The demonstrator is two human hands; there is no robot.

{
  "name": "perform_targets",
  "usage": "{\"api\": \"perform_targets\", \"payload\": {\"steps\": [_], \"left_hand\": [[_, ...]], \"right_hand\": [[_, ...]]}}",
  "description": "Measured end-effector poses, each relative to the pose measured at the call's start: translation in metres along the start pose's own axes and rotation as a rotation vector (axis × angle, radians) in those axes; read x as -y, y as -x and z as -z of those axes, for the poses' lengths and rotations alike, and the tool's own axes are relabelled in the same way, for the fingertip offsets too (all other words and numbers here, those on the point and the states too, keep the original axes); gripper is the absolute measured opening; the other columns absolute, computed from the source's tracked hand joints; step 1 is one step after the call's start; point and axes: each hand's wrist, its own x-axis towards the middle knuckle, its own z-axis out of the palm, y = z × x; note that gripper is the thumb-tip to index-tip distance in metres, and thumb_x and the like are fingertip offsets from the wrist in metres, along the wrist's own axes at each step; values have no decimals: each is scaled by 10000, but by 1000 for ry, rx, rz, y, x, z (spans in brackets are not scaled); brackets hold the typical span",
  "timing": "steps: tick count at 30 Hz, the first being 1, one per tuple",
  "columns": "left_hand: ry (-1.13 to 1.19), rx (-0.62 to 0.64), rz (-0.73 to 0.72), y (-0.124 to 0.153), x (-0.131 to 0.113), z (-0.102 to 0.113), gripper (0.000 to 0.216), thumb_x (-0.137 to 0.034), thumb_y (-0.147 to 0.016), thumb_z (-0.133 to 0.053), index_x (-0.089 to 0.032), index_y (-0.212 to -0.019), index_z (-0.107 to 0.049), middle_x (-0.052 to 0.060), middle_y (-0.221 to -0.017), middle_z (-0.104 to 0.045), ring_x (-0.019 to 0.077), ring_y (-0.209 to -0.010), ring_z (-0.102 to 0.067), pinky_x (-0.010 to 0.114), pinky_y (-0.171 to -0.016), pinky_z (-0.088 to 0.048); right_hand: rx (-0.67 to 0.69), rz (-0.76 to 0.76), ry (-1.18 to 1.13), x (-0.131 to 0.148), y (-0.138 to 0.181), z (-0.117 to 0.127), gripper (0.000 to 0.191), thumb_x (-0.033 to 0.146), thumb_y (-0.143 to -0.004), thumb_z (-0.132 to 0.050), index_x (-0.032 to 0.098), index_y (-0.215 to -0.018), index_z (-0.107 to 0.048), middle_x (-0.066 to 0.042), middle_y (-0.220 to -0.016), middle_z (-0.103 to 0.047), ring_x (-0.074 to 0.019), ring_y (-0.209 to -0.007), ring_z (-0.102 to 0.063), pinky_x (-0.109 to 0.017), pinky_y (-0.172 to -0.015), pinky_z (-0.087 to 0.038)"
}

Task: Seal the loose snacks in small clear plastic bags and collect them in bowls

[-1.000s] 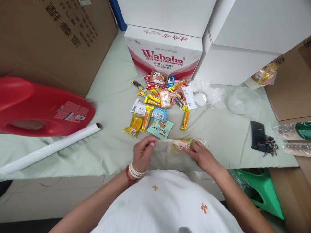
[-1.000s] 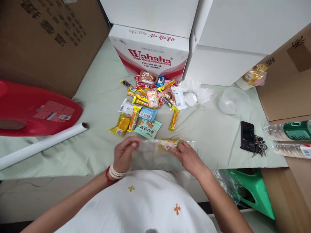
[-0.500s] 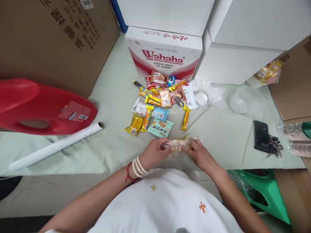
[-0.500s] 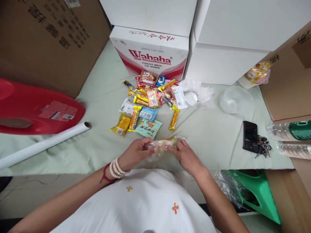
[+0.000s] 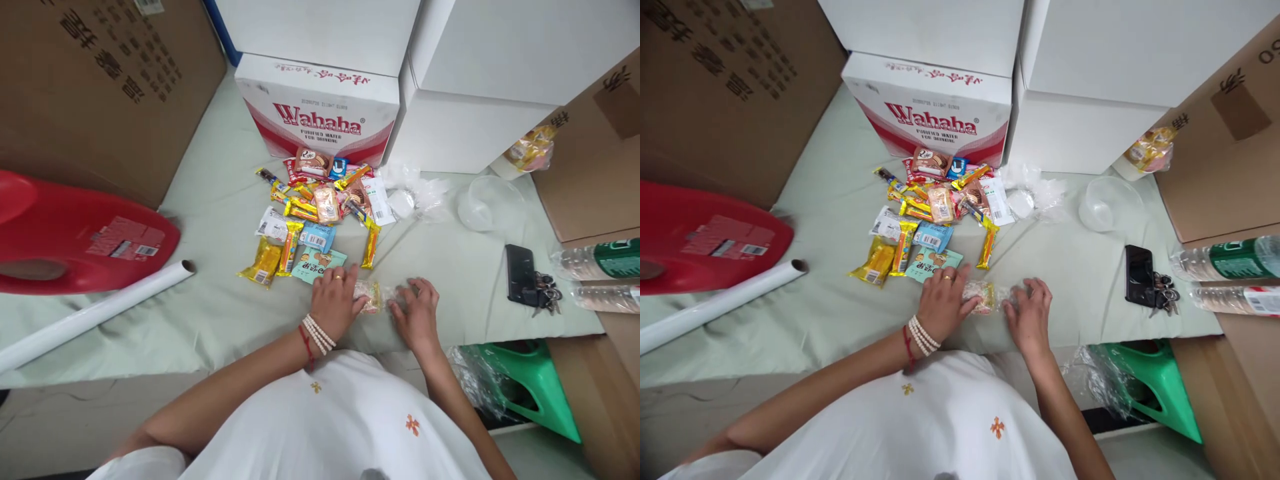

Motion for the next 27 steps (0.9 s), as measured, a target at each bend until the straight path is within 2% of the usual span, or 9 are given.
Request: {"api": "perform_targets", "payload": {"steps": [3,6,11,14,17,19,21,24,27], "left_hand": [[7,68,6,-1,2,1,472,-549,-909,-655,-139,-1141,-682,187,-1210,-638,372,-1200,-546,444,-932,-486],[57,167,7,-2,2,-1,350,-469,-953,-601,-155,-1096,-652,164,-1109,-668,331,-1108,-609,392,-845,-508],[248,245,106,-12,14,1,121,-277,-893,-590,-168,-940,-616,100,-909,-688,274,-903,-679,366,-789,-501],[628,332,210,-16,25,7,143,-288,-838,-595,-190,-752,-536,37,-726,-614,232,-767,-657,348,-729,-516],[1218,535,266,-12,30,19,183,-353,-801,-611,-181,-785,-549,23,-775,-632,181,-709,-656,325,-696,-550],[1441,606,247,-4,33,29,287,-404,-768,-675,-178,-931,-607,49,-928,-689,174,-745,-680,320,-699,-566],[1456,568,221,8,40,37,408,-442,-736,-742,-193,-1038,-630,71,-1027,-706,184,-786,-689,318,-696,-570],[1336,434,262,31,62,41,427,-510,-748,-751,-192,-1019,-664,80,-1002,-714,206,-832,-683,331,-731,-570],[1261,306,437,60,93,32,439,-565,-763,-733,-184,-976,-683,71,-935,-718,206,-813,-669,325,-730,-558]], "right_hand": [[42,-4,-127,19,-2,4,139,262,-987,-547,205,-962,-671,-120,-1128,-583,-262,-1067,-583,-442,-922,-539],[178,123,-270,48,-6,5,182,180,-1002,-466,216,-1040,-640,-71,-976,-604,-203,-880,-610,-339,-787,-555],[309,398,-405,73,-6,-1,486,161,-951,-511,177,-1435,-471,-169,-1299,-517,-259,-1195,-548,-432,-995,-551],[299,433,-370,69,-1,-7,745,263,-926,-642,209,-1584,-296,-198,-1458,-420,-316,-1335,-447,-534,-1084,-492],[167,358,-269,62,7,-17,622,155,-970,-531,247,-1562,-364,-187,-1436,-486,-302,-1308,-480,-540,-1067,-494],[92,268,-279,52,8,-18,526,132,-995,-461,268,-1503,-449,-157,-1393,-562,-277,-1283,-531,-506,-1061,-503],[-28,82,-318,31,-2,-5,443,211,-1015,-484,264,-1455,-491,-130,-1344,-619,-264,-1227,-595,-472,-1028,-532],[-407,-260,-345,-27,-47,41,447,283,-995,-551,201,-1426,-468,-124,-1320,-626,-241,-1142,-652,-438,-984,-555],[-728,-294,-324,-105,-125,94,445,123,-956,-484,144,-1397,-430,-175,-1405,-556,-206,-1208,-625,-443,-1047,-508]]}}
